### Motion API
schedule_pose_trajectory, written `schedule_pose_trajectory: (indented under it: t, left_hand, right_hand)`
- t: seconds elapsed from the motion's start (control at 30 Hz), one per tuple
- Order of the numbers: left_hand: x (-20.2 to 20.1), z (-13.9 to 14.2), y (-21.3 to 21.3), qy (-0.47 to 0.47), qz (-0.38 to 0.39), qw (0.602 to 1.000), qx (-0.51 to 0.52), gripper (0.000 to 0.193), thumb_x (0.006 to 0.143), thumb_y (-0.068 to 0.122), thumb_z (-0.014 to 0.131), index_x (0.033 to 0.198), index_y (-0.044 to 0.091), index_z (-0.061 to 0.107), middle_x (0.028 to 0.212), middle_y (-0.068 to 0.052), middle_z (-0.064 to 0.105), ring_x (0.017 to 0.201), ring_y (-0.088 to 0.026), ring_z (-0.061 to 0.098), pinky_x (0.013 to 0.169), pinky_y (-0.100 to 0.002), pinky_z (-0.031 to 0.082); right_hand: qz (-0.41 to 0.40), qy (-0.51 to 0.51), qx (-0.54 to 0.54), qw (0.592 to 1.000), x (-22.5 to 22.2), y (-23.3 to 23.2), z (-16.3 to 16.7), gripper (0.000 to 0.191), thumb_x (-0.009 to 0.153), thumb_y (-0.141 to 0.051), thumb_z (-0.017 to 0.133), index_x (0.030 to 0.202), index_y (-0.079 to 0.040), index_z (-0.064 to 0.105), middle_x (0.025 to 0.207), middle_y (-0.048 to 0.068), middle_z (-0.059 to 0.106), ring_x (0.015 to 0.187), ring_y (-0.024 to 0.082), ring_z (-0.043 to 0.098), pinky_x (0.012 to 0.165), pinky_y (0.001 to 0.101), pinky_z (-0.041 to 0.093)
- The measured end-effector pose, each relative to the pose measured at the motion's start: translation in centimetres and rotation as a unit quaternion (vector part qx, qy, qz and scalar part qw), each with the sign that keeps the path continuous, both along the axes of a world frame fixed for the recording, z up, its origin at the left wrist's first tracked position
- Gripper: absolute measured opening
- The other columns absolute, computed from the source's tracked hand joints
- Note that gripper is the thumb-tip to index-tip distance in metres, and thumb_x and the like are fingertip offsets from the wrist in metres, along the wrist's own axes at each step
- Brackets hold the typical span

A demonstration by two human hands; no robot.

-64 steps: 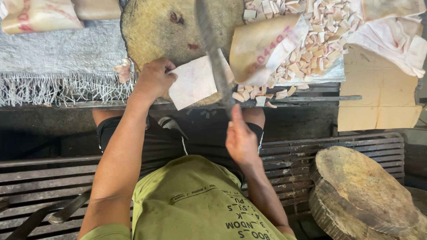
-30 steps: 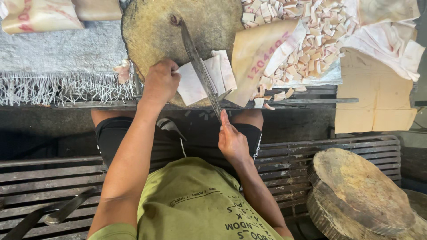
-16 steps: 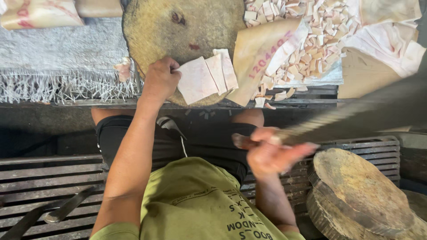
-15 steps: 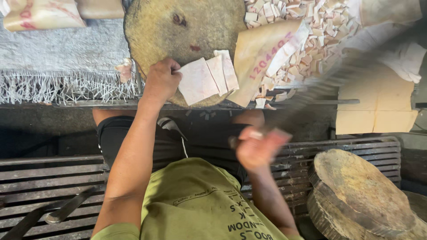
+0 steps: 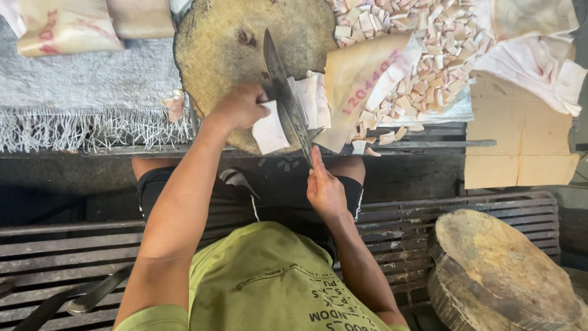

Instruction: The person uses a large knife to cut a white, fatty material into small cubes on a round wooden chopping block. The person repeatedly slices the material into strips and then dices them, accumulating a pile of cut pieces on a nearby surface.

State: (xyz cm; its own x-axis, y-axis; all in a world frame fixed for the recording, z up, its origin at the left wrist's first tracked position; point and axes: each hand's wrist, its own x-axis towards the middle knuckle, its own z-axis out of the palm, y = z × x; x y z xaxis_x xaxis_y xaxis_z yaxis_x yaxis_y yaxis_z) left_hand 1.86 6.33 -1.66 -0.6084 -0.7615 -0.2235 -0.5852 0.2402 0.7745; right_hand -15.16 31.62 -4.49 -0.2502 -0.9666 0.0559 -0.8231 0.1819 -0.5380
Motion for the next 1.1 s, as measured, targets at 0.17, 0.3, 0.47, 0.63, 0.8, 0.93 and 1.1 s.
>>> schedule_pose_trajectory:
  t: [0.17,0.3,0.47,0.63,0.8,0.93,1.1]
  left_hand:
    - [1.5,-0.5,1.2,0.098,0.098,0.989,-0.045,0.023,0.082,0.014,0.079,0.098,0.000,0.070,0.092,-0.019,0.074,0.088,-0.034,0.073,0.080,-0.042,0.056]
    - [1.7,-1.0,2.5,0.127,0.201,0.970,-0.056,0.016,0.085,0.010,0.077,0.096,0.000,0.071,0.094,-0.018,0.074,0.089,-0.034,0.073,0.081,-0.042,0.057]
    - [3.2,-0.8,3.2,0.100,0.206,0.963,-0.143,0.021,0.085,0.007,0.079,0.101,-0.004,0.070,0.102,-0.024,0.068,0.090,-0.040,0.069,0.082,-0.045,0.055]
    - [5.5,-2.1,2.6,0.131,0.186,0.957,-0.182,0.017,0.087,-0.002,0.068,0.104,-0.002,0.067,0.102,-0.022,0.069,0.092,-0.037,0.070,0.084,-0.044,0.056]
    - [6.3,-2.9,2.5,0.114,0.191,0.945,-0.238,0.012,0.089,-0.007,0.063,0.099,-0.001,0.064,0.098,-0.022,0.068,0.092,-0.040,0.068,0.082,-0.047,0.053]
    - [6.8,-1.8,2.3,0.145,0.163,0.956,-0.196,0.018,0.085,-0.009,0.059,0.101,-0.001,0.064,0.102,-0.022,0.066,0.092,-0.039,0.068,0.083,-0.045,0.054]
    - [6.6,0.0,3.2,0.096,-0.034,0.968,-0.229,0.036,0.076,-0.005,0.059,0.111,0.003,0.069,0.117,-0.018,0.066,0.116,-0.044,0.056,0.102,-0.050,0.046]
  right_hand:
    - [0.011,-0.045,-0.036,0.998,1.0,0.8,1.4,0.065,0.096,-0.003,0.057,0.157,-0.003,0.036,0.090,0.027,0.070,0.078,0.045,0.069,0.067,0.0499,0.056]
    - [-0.009,-0.064,-0.047,0.997,2.0,1.9,2.2,0.065,0.097,-0.003,0.058,0.158,-0.006,0.037,0.086,0.024,0.069,0.071,0.037,0.072,0.066,0.0435,0.060]
    - [0.056,0.021,-0.008,0.998,2.6,1.2,1.5,0.073,0.090,-0.001,0.063,0.158,-0.011,0.038,0.094,0.021,0.075,0.074,0.041,0.071,0.065,0.0452,0.057]
    - [0.035,-0.018,-0.052,0.998,1.3,1.5,3.9,0.071,0.097,-0.004,0.063,0.161,-0.011,0.033,0.095,0.021,0.074,0.075,0.034,0.075,0.065,0.0396,0.061]
    - [-0.052,-0.145,-0.360,0.920,-0.7,3.3,6.3,0.064,0.105,-0.006,0.056,0.160,-0.015,0.025,0.092,0.013,0.075,0.071,0.019,0.070,0.064,0.0328,0.060]
    - [0.063,0.200,-0.276,0.938,0.9,1.3,2.8,0.076,0.098,-0.009,0.057,0.166,-0.007,0.023,0.116,0.042,0.061,0.090,0.045,0.073,0.070,0.0429,0.060]
    - [0.067,0.016,0.000,0.998,1.3,1.6,0.3,0.070,0.096,-0.006,0.062,0.161,-0.008,0.034,0.097,0.024,0.071,0.079,0.044,0.069,0.068,0.0500,0.057]
